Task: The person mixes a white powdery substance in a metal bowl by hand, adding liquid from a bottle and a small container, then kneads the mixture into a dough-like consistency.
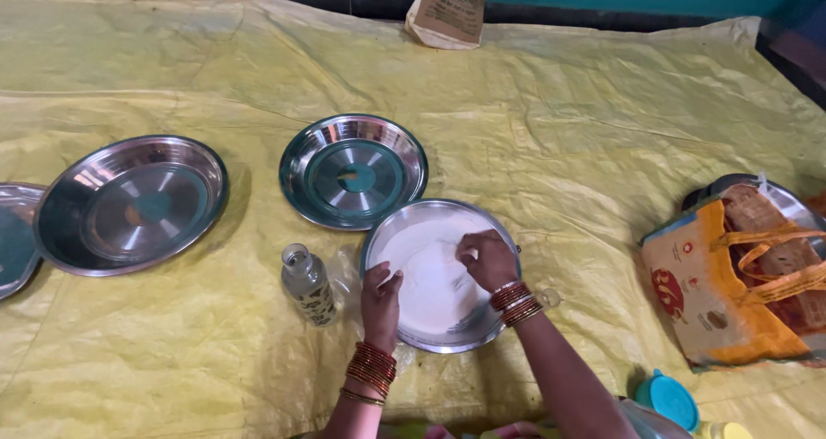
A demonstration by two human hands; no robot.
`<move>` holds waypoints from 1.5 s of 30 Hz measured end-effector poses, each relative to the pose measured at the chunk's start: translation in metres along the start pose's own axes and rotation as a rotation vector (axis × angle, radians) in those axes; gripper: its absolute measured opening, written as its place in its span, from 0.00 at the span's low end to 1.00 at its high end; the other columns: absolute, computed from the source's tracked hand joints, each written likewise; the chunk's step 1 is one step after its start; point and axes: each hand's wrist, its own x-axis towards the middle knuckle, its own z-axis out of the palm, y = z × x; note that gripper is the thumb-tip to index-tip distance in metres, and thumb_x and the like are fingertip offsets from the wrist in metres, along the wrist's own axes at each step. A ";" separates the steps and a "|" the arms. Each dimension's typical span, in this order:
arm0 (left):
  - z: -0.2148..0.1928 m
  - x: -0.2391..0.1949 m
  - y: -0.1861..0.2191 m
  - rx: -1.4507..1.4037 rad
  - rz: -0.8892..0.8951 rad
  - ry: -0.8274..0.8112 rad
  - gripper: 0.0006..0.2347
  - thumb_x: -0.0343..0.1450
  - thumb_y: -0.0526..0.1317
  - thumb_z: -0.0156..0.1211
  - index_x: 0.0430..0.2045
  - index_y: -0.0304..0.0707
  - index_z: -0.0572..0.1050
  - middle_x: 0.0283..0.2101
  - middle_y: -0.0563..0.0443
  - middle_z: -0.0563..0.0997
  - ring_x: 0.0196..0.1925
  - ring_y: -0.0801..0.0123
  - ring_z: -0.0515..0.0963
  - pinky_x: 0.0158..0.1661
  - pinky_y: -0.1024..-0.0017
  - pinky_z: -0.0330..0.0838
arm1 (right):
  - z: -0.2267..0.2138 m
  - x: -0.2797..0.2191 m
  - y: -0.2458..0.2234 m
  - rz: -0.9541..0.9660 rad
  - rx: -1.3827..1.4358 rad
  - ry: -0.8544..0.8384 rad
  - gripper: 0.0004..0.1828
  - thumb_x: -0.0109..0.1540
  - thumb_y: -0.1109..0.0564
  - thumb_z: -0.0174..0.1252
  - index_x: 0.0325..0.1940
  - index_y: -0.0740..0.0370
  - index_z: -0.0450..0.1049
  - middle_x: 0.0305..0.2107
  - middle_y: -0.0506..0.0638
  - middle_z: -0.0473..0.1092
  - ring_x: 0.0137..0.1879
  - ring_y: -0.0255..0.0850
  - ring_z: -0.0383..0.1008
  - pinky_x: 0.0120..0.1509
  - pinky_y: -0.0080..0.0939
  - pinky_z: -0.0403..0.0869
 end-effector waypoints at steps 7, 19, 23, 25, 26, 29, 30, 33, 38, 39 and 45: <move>-0.002 0.005 -0.003 0.146 0.048 -0.055 0.21 0.69 0.37 0.66 0.57 0.39 0.69 0.55 0.41 0.74 0.57 0.64 0.74 0.56 0.67 0.71 | -0.019 -0.010 0.017 0.219 -0.161 -0.345 0.06 0.67 0.56 0.58 0.46 0.54 0.78 0.45 0.51 0.78 0.49 0.47 0.80 0.58 0.44 0.78; 0.008 -0.012 -0.004 0.101 0.069 -0.059 0.23 0.70 0.34 0.64 0.61 0.41 0.66 0.58 0.43 0.73 0.48 0.69 0.77 0.48 0.71 0.75 | -0.091 -0.160 0.150 0.148 -0.024 -0.467 0.20 0.51 0.58 0.63 0.47 0.42 0.81 0.56 0.48 0.75 0.62 0.52 0.73 0.65 0.53 0.71; 0.011 -0.018 0.000 0.040 0.028 -0.044 0.24 0.70 0.34 0.62 0.62 0.40 0.66 0.58 0.43 0.73 0.40 0.69 0.76 0.41 0.73 0.74 | -0.127 -0.241 0.219 0.523 -0.351 -0.445 0.24 0.52 0.52 0.63 0.53 0.41 0.77 0.55 0.46 0.75 0.61 0.49 0.75 0.64 0.54 0.74; 0.011 -0.019 0.001 0.015 0.050 -0.042 0.24 0.70 0.34 0.61 0.63 0.41 0.63 0.57 0.42 0.73 0.38 0.69 0.77 0.39 0.73 0.75 | -0.149 -0.278 0.245 0.787 -0.625 -0.631 0.21 0.62 0.48 0.53 0.59 0.40 0.76 0.55 0.49 0.77 0.61 0.51 0.77 0.65 0.55 0.76; 0.011 -0.020 0.001 0.012 0.028 -0.031 0.25 0.70 0.34 0.61 0.63 0.41 0.62 0.57 0.43 0.72 0.40 0.69 0.78 0.39 0.72 0.77 | -0.159 -0.289 0.256 0.968 -0.640 -0.773 0.22 0.64 0.46 0.51 0.63 0.41 0.73 0.57 0.51 0.75 0.63 0.51 0.77 0.66 0.57 0.75; 0.014 -0.022 0.003 0.001 -0.005 -0.016 0.26 0.70 0.35 0.60 0.64 0.43 0.60 0.58 0.43 0.71 0.43 0.68 0.80 0.41 0.70 0.79 | -0.180 -0.347 0.253 1.012 -0.716 -0.766 0.19 0.67 0.46 0.47 0.60 0.38 0.76 0.57 0.51 0.77 0.64 0.49 0.78 0.66 0.55 0.77; 0.016 -0.023 0.003 -0.003 0.002 -0.018 0.26 0.70 0.35 0.61 0.64 0.43 0.60 0.58 0.42 0.71 0.43 0.67 0.80 0.40 0.69 0.80 | -0.182 -0.355 0.251 1.059 -0.678 -0.760 0.20 0.67 0.45 0.50 0.63 0.35 0.74 0.58 0.51 0.75 0.65 0.49 0.77 0.68 0.56 0.76; 0.017 -0.027 0.004 -0.036 -0.046 0.003 0.27 0.69 0.35 0.60 0.64 0.44 0.59 0.58 0.42 0.71 0.43 0.65 0.80 0.38 0.68 0.80 | -0.181 -0.361 0.249 0.981 -0.402 -0.777 0.50 0.45 0.46 0.77 0.71 0.32 0.65 0.54 0.51 0.80 0.63 0.48 0.80 0.67 0.52 0.79; 0.015 -0.031 0.003 -0.034 -0.041 0.005 0.26 0.70 0.36 0.59 0.64 0.45 0.57 0.58 0.41 0.71 0.44 0.64 0.83 0.38 0.68 0.82 | -0.185 -0.363 0.237 1.120 -0.550 -0.695 0.40 0.49 0.38 0.76 0.65 0.26 0.71 0.58 0.48 0.77 0.63 0.50 0.79 0.67 0.54 0.78; 0.015 -0.032 0.002 -0.031 -0.026 0.008 0.26 0.70 0.36 0.60 0.64 0.45 0.58 0.58 0.41 0.71 0.43 0.64 0.82 0.37 0.69 0.82 | -0.189 -0.357 0.236 1.160 -0.601 -0.676 0.41 0.48 0.38 0.77 0.66 0.25 0.71 0.60 0.47 0.76 0.65 0.50 0.78 0.68 0.55 0.77; 0.034 -0.044 0.010 0.242 0.155 -0.236 0.21 0.72 0.39 0.62 0.60 0.43 0.69 0.57 0.46 0.78 0.52 0.63 0.83 0.45 0.69 0.84 | -0.211 -0.260 0.186 0.791 -0.574 -0.451 0.41 0.48 0.28 0.69 0.64 0.33 0.71 0.54 0.53 0.76 0.60 0.52 0.78 0.62 0.55 0.78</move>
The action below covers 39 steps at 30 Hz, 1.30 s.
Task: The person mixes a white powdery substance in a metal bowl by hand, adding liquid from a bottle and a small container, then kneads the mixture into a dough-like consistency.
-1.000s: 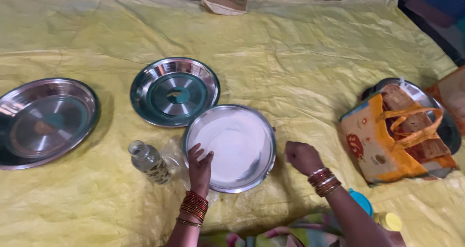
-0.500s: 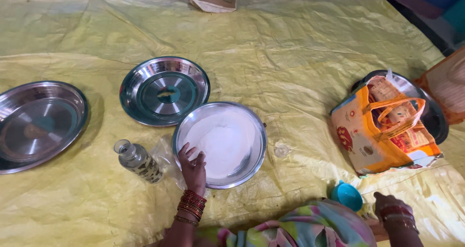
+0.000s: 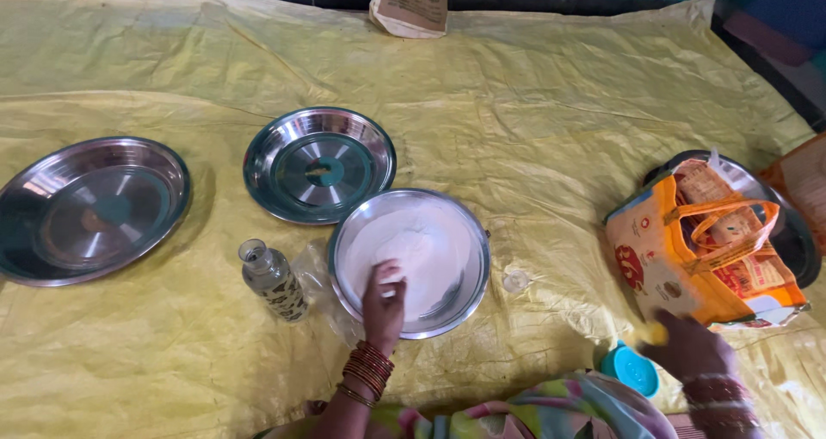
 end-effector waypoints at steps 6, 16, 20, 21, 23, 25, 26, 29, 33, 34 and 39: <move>0.012 -0.024 0.046 0.073 0.114 -0.562 0.39 0.62 0.43 0.75 0.69 0.47 0.58 0.64 0.45 0.66 0.63 0.57 0.71 0.57 0.61 0.72 | -0.106 -0.032 -0.194 -0.608 0.332 -0.037 0.35 0.50 0.27 0.64 0.54 0.47 0.76 0.45 0.54 0.78 0.52 0.52 0.79 0.56 0.52 0.76; 0.001 -0.003 0.001 -0.403 0.039 -0.465 0.25 0.65 0.33 0.73 0.57 0.29 0.70 0.52 0.48 0.80 0.52 0.73 0.81 0.53 0.72 0.78 | -0.167 -0.056 -0.350 -1.271 0.193 0.078 0.34 0.60 0.27 0.56 0.54 0.55 0.71 0.37 0.59 0.74 0.39 0.59 0.78 0.44 0.59 0.74; -0.023 0.015 0.003 -0.093 -0.037 -0.709 0.24 0.65 0.36 0.74 0.55 0.29 0.73 0.47 0.42 0.84 0.49 0.69 0.82 0.51 0.69 0.78 | -0.176 -0.044 -0.345 -1.446 0.125 -0.020 0.33 0.60 0.31 0.57 0.60 0.53 0.70 0.41 0.57 0.72 0.47 0.54 0.76 0.50 0.55 0.74; -0.027 0.017 0.007 -0.080 -0.022 -0.719 0.26 0.64 0.36 0.75 0.56 0.30 0.72 0.50 0.44 0.82 0.53 0.69 0.80 0.55 0.69 0.73 | -0.178 -0.042 -0.343 -1.464 0.135 -0.059 0.33 0.59 0.33 0.60 0.62 0.52 0.69 0.42 0.56 0.71 0.50 0.53 0.75 0.53 0.54 0.73; -0.032 0.018 0.018 -0.055 0.008 -0.739 0.30 0.61 0.37 0.76 0.59 0.34 0.70 0.56 0.49 0.79 0.61 0.69 0.75 0.63 0.69 0.65 | -0.179 -0.042 -0.337 -1.496 0.168 -0.081 0.32 0.56 0.42 0.63 0.63 0.50 0.70 0.47 0.54 0.71 0.54 0.52 0.72 0.57 0.52 0.72; -0.037 0.018 0.027 -0.134 -0.046 -0.804 0.32 0.60 0.39 0.75 0.60 0.35 0.69 0.57 0.50 0.79 0.62 0.67 0.75 0.64 0.68 0.65 | -0.180 -0.044 -0.331 -1.522 0.212 -0.045 0.33 0.52 0.55 0.64 0.63 0.48 0.71 0.55 0.51 0.71 0.59 0.50 0.71 0.61 0.50 0.72; -0.039 0.018 0.030 -0.175 -0.072 -0.832 0.33 0.60 0.40 0.74 0.61 0.36 0.68 0.58 0.50 0.79 0.63 0.65 0.76 0.65 0.67 0.65 | -0.181 -0.044 -0.328 -1.557 0.210 0.038 0.31 0.52 0.59 0.64 0.61 0.48 0.72 0.57 0.50 0.71 0.61 0.50 0.71 0.64 0.49 0.72; -0.046 0.020 0.032 -0.013 -0.053 -0.732 0.35 0.59 0.39 0.76 0.62 0.37 0.66 0.58 0.51 0.78 0.62 0.65 0.76 0.65 0.67 0.65 | -0.181 -0.040 -0.316 -1.571 0.272 0.146 0.30 0.53 0.67 0.61 0.58 0.49 0.73 0.59 0.50 0.71 0.66 0.50 0.71 0.67 0.48 0.71; -0.048 0.027 0.027 -0.068 -0.083 -0.595 0.31 0.59 0.37 0.78 0.57 0.38 0.69 0.54 0.52 0.78 0.61 0.69 0.76 0.63 0.68 0.67 | -0.151 -0.019 -0.282 -1.228 0.383 -0.175 0.23 0.61 0.62 0.57 0.62 0.52 0.72 0.55 0.51 0.75 0.58 0.48 0.76 0.63 0.48 0.74; -0.049 0.027 0.025 -0.138 -0.066 -0.556 0.29 0.61 0.35 0.77 0.56 0.37 0.69 0.52 0.50 0.77 0.59 0.68 0.76 0.61 0.68 0.70 | -0.134 -0.012 -0.274 -1.111 0.373 -0.267 0.20 0.66 0.60 0.56 0.63 0.50 0.72 0.54 0.50 0.77 0.56 0.46 0.79 0.62 0.47 0.75; -0.049 0.028 0.026 -0.245 0.058 -0.366 0.27 0.62 0.27 0.71 0.54 0.42 0.68 0.57 0.52 0.72 0.60 0.70 0.75 0.58 0.72 0.76 | -0.002 0.018 -0.252 -0.585 0.590 -0.750 0.26 0.62 0.61 0.61 0.65 0.52 0.68 0.57 0.50 0.69 0.42 0.40 0.85 0.54 0.46 0.84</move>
